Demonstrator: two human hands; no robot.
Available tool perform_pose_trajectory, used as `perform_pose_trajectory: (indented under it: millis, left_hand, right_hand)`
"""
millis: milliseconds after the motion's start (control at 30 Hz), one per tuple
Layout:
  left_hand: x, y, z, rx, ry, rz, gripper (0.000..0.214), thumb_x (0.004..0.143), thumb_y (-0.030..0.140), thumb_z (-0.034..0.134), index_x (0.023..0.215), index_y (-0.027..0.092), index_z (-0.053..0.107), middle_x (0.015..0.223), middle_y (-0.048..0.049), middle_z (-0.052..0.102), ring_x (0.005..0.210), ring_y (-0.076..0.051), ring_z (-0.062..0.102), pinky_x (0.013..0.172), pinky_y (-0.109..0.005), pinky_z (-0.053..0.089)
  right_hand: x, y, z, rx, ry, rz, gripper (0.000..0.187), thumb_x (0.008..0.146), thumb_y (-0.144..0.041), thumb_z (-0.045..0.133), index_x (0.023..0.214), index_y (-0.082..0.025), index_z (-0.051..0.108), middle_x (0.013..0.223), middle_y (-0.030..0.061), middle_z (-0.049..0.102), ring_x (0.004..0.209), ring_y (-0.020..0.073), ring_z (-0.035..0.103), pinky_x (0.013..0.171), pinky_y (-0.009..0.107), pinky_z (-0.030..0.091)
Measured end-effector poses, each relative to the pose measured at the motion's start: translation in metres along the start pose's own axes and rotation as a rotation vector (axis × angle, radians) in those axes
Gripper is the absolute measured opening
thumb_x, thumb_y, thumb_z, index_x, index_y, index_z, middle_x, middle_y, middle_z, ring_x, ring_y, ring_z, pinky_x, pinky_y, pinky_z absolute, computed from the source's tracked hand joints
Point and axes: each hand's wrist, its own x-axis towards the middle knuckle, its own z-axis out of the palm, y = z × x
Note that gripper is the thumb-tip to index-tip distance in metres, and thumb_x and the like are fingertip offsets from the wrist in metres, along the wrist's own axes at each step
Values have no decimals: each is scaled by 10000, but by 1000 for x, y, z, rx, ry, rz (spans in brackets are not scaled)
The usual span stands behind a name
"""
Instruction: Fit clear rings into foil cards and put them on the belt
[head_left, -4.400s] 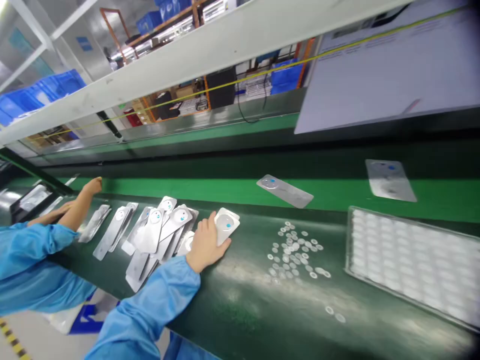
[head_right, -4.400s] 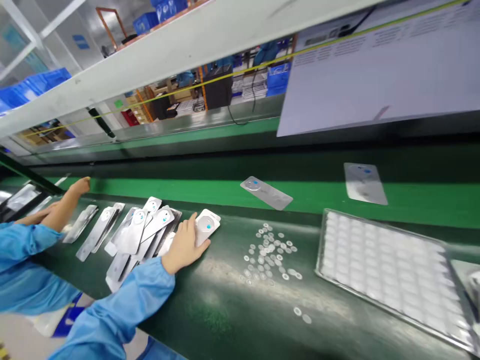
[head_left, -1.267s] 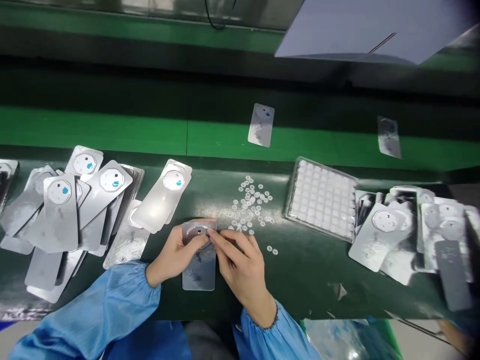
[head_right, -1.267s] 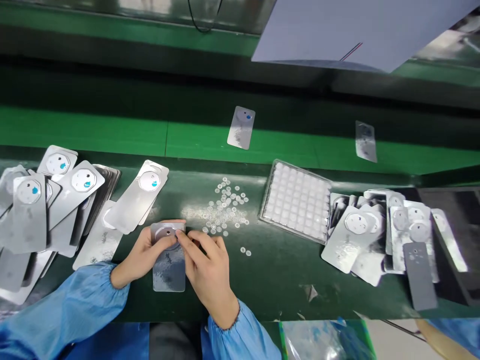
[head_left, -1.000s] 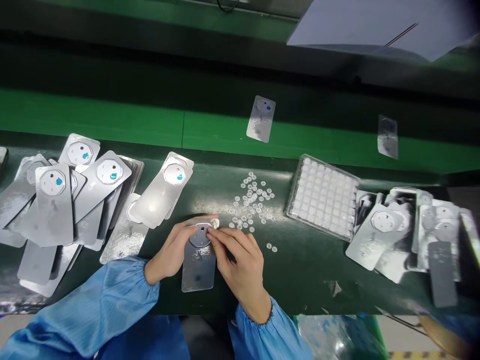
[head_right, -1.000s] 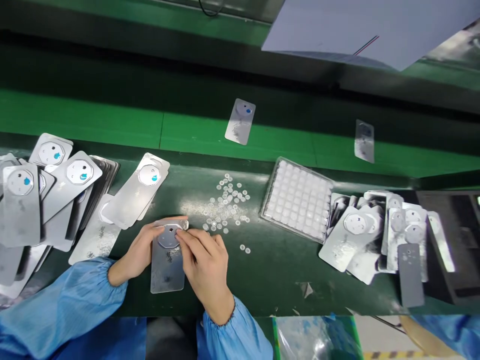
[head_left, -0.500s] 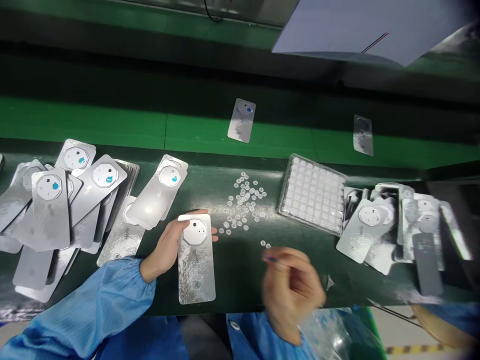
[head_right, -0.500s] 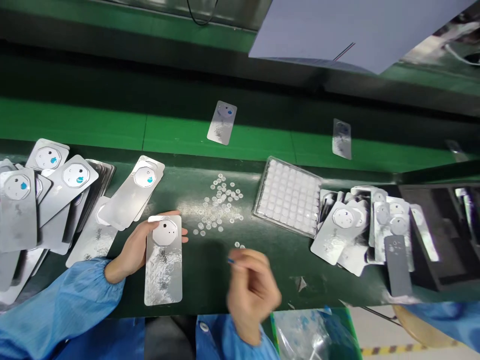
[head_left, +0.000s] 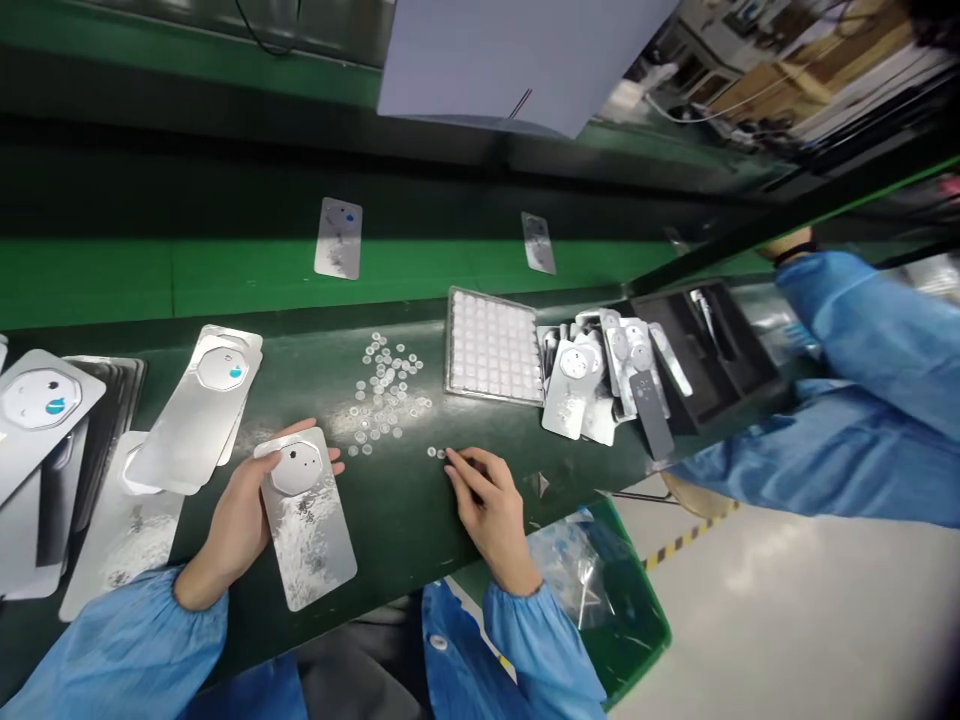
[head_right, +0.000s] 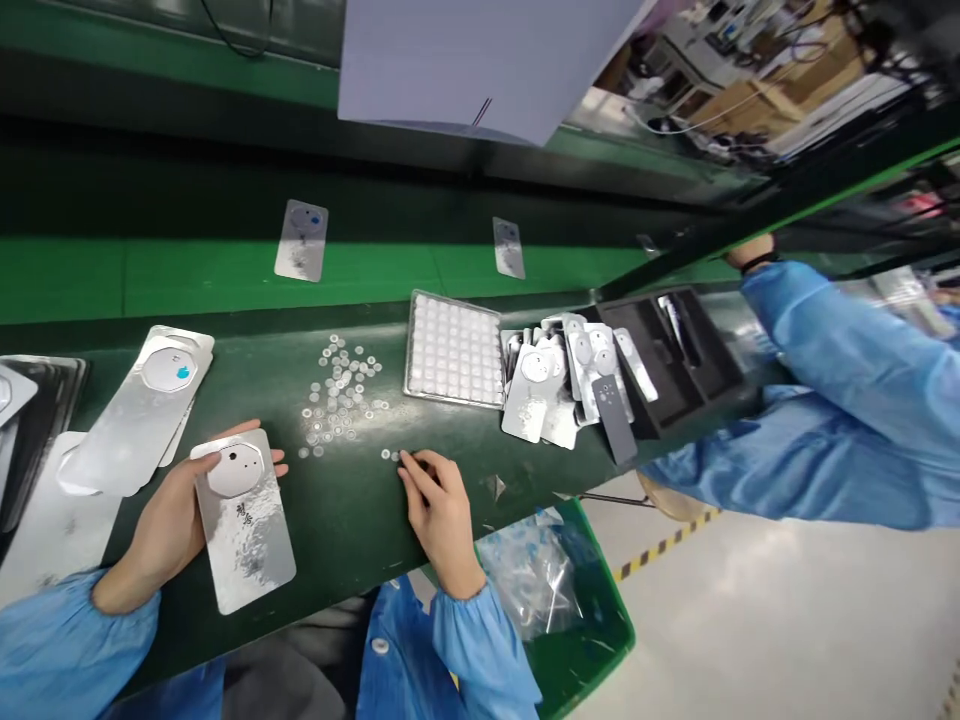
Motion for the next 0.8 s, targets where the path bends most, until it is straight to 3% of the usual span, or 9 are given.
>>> perform_pose_trajectory:
  millis: [100, 233, 433, 533, 633, 700, 800]
  left_hand:
    - [-1, 0, 2, -12, 12, 21, 753, 787, 486, 758, 1436, 146, 587, 1108, -155, 803, 1138, -416, 720, 941, -507, 590]
    - [-1, -1, 5, -24, 8, 64, 682, 834, 478, 719, 1417, 145, 602, 1131, -156, 798, 1173, -410, 705, 1035, -532, 545]
    - [-2, -3, 4, 71, 31, 139, 753, 870, 470, 747, 1519, 214, 465, 1289, -148, 741, 1227, -382, 685, 1072, -548, 524]
    - [-4, -7, 1, 211, 12, 205, 964, 813, 380, 844, 1597, 300, 289, 1383, -135, 688, 1215, -362, 697, 1052, -544, 540]
    - [-5, -11, -2, 312, -14, 294, 1077, 837, 352, 832, 1633, 367, 107, 1353, -114, 705, 1153, -334, 733, 1044, -547, 546]
    - [-5, -12, -4, 361, -15, 340, 988, 857, 368, 811, 1621, 349, 185, 1327, -119, 716, 1112, -330, 749, 1000, -525, 577]
    - [-5, -10, -3, 462, -43, 349, 570, 865, 423, 785, 1367, 232, 594, 1314, -139, 722, 1036, -322, 762, 886, -446, 626]
  right_hand:
    - [-4, -8, 2, -18, -54, -75, 301, 1060, -224, 531, 1292, -240, 723, 1123, 123, 697, 879, 237, 651, 788, 392, 571]
    - [-26, -5, -14, -67, -173, -166, 497, 1067, -292, 550, 1556, -235, 479, 1241, 157, 673, 989, 281, 650, 825, 433, 553]
    - [-50, -8, -21, -34, -290, -359, 543, 1030, -486, 597, 1481, -187, 554, 1273, 191, 672, 1022, 308, 635, 811, 451, 532]
    - [-67, -7, -23, 91, -334, -462, 404, 1063, -345, 574, 1439, -199, 587, 1161, 147, 726, 1013, 266, 653, 824, 413, 542]
    - [-76, -6, -22, 240, -348, -496, 355, 1080, -160, 468, 1401, -205, 612, 1068, 109, 752, 977, 226, 679, 803, 374, 560]
    - [-76, -7, -22, 340, -338, -467, 332, 1078, -142, 451, 1326, -210, 662, 1034, 102, 759, 958, 222, 695, 783, 370, 574]
    - [-65, -17, -23, 521, -295, -325, 256, 1068, -170, 501, 1123, -223, 746, 965, 95, 771, 902, 225, 721, 748, 374, 598]
